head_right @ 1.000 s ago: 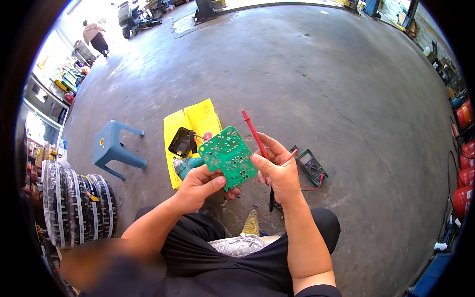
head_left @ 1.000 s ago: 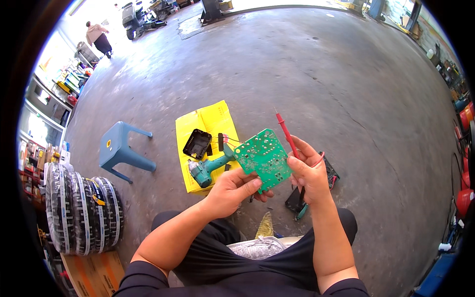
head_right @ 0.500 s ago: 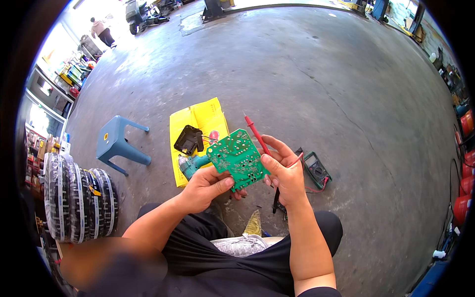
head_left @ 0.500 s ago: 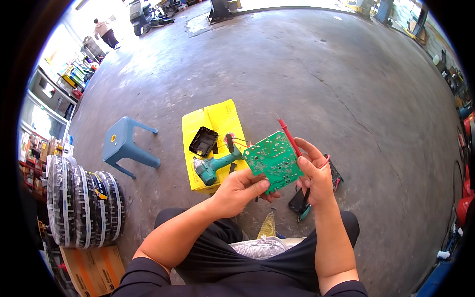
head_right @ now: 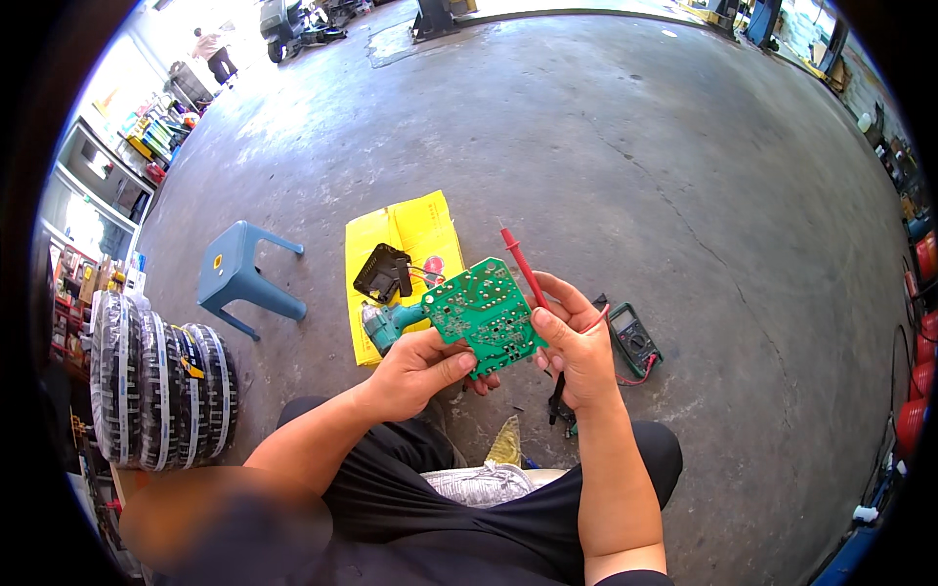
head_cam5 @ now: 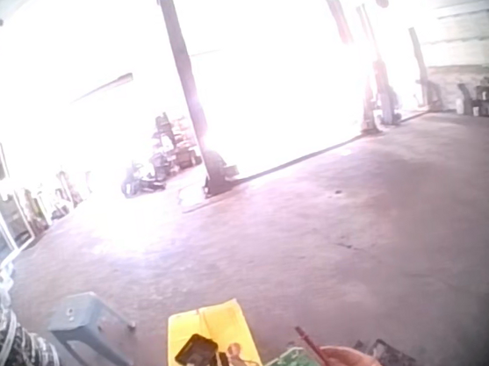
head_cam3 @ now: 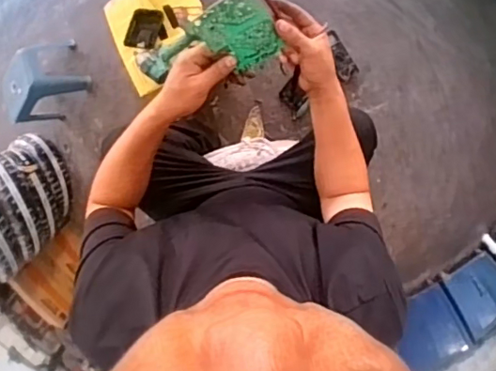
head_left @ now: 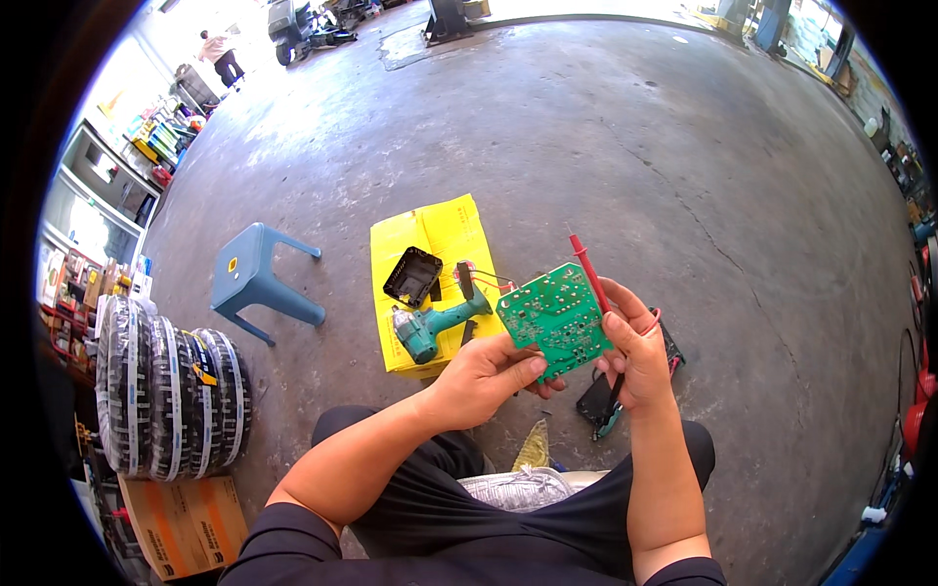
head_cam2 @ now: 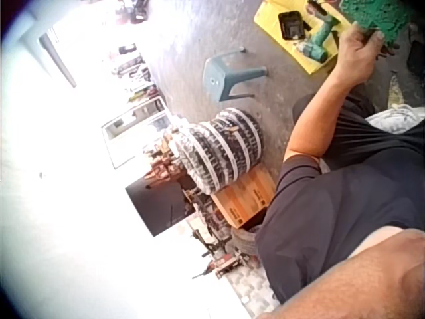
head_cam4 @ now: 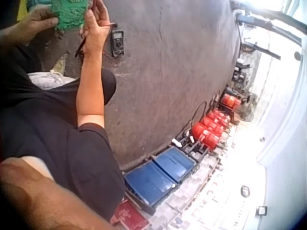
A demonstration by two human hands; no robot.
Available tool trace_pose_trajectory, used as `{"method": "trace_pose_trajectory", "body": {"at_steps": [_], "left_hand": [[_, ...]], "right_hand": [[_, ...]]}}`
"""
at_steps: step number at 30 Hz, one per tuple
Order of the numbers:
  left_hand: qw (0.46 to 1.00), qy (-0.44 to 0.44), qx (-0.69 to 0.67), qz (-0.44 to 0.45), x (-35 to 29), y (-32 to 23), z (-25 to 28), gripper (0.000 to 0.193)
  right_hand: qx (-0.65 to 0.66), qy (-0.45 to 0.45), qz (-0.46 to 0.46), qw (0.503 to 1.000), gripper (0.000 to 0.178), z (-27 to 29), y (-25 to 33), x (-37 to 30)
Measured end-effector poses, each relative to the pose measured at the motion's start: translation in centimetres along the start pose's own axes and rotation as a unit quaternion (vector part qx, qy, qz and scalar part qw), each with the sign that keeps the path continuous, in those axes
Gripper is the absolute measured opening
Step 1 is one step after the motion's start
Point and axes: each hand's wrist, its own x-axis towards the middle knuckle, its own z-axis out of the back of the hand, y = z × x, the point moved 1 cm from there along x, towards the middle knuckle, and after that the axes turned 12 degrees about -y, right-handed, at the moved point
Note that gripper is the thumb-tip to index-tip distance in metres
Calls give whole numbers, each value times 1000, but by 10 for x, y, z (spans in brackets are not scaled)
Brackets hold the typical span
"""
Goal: The person tests a green circuit board using a multimeter probe by hand while sitting in a service bay. They hold the board and touch various points with the red probe, then turn the board over to inspect the other side.
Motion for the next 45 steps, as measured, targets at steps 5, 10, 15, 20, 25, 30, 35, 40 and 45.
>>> {"method": "trace_pose_trajectory", "body": {"at_steps": [5,10,15,20,25,30,35,40,45], "left_hand": [[1000,4,-13,3,0,1,1,30],[1000,3,-21,12,0,1,0,31],[999,6,-40,23,-3,-4,-3,33],[995,10,-83,54,-4,-3,-4,32],[988,7,-122,94,-4,3,-8,33],[983,-6,-143,114,-3,6,-10,34],[968,-17,-196,158,-4,5,-5,35],[964,-12,-211,161,-2,7,-3,34],[972,-13,-177,156,-1,9,-2,35]], "right_hand": [[1,4,-1,1000,52,1,-1,1],[0,16,-2,1000,51,1,-2,3],[-9,9,-11,1000,50,-1,-2,3],[-19,-1,-21,1000,47,-8,-2,2],[-43,-5,-34,999,46,-14,-5,-1],[-55,2,-46,997,45,-10,-2,1],[-94,-6,-45,995,45,-10,-1,0],[-104,-6,-54,993,44,-11,-1,2],[-98,4,-56,994,44,-8,-1,3]]}}
